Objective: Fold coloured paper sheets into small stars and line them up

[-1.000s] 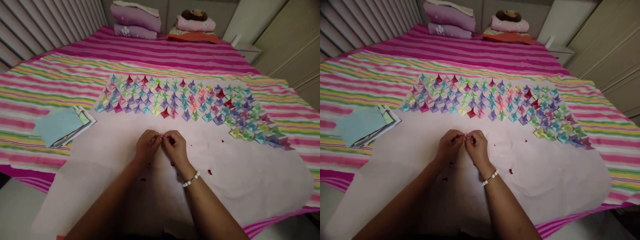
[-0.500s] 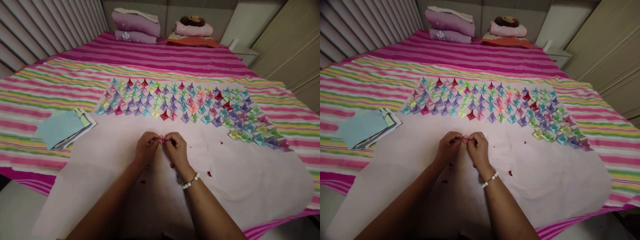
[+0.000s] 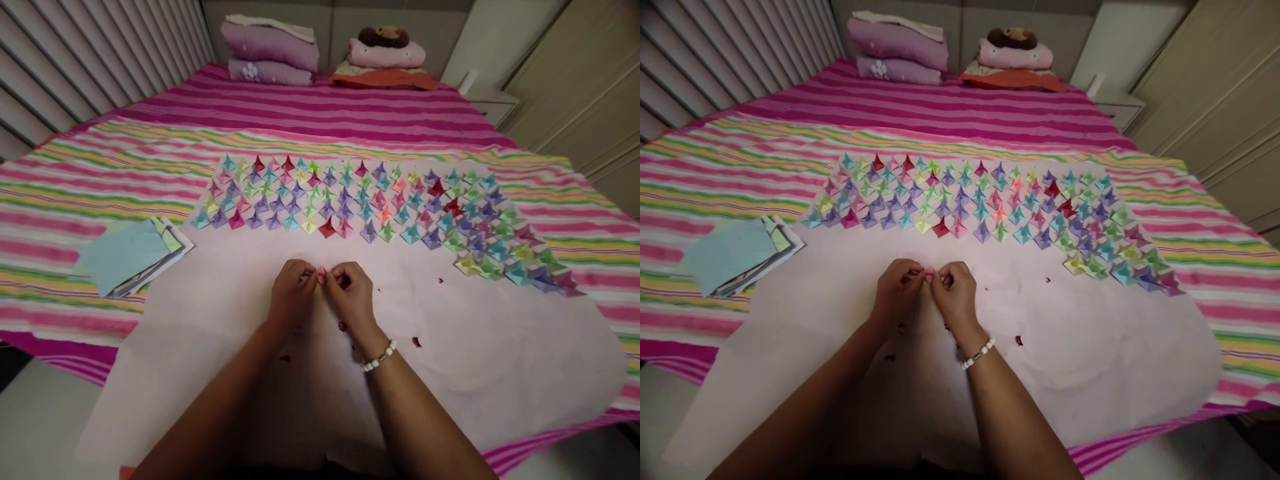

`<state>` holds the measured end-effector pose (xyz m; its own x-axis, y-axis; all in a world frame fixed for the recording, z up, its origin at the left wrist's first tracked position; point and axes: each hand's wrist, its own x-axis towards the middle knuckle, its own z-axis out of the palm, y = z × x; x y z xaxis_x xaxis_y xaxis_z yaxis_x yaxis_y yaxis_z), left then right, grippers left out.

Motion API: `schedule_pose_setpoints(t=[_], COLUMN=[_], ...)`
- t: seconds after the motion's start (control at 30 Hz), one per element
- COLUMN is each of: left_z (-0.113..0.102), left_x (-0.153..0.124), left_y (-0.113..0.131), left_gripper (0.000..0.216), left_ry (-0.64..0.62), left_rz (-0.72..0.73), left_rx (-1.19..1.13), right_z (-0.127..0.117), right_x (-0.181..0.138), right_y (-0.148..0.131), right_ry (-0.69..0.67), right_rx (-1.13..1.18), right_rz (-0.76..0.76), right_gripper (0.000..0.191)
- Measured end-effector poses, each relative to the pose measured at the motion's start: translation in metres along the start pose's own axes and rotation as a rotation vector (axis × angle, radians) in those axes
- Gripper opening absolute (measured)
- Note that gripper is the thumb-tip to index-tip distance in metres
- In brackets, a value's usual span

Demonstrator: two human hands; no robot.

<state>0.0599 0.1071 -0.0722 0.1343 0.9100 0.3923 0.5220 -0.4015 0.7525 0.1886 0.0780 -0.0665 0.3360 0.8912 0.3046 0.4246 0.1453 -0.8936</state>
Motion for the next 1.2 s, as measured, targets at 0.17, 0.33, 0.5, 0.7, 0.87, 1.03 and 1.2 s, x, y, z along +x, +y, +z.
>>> schedule_pose_setpoints(t=[0.17, 0.33, 0.5, 0.7, 0.87, 1.03, 1.2], left_z=[0.0, 0.0, 0.001, 0.003, 0.004, 0.005, 0.003], left_x=[0.0, -0.002, -0.003, -0.001, 0.005, 0.01, 0.011], left_y=[0.003, 0.006, 0.008, 0.007, 0.004, -0.003, -0.006], left_gripper=[0.009, 0.018, 0.019, 0.025, 0.018, 0.018, 0.016], left_ry=[-0.015, -0.06, -0.098, -0.124, -0.158, -0.113, -0.094], left_rz=[-0.016, -0.002, -0.013, 0.006, 0.041, 0.169, 0.244], left_rx=[0.024, 0.04, 0.122, 0.161, 0.191, 0.14, 0.144], right_z=[0.001, 0.0, -0.001, -0.003, -0.004, -0.004, -0.006], right_x=[0.0, -0.001, -0.002, -0.003, -0.003, -0.005, -0.011], right_y=[0.006, 0.005, 0.004, 0.005, 0.006, 0.007, 0.004], right_ry=[-0.016, -0.042, -0.061, -0.091, -0.101, -0.123, -0.127], right_rx=[-0.034, -0.038, -0.06, -0.111, -0.188, -0.28, -0.344], right_rz=[0.014, -0.007, -0.061, -0.116, -0.175, -0.223, -0.249], right_gripper=[0.006, 0.008, 0.012, 0.023, 0.027, 0.029, 0.028])
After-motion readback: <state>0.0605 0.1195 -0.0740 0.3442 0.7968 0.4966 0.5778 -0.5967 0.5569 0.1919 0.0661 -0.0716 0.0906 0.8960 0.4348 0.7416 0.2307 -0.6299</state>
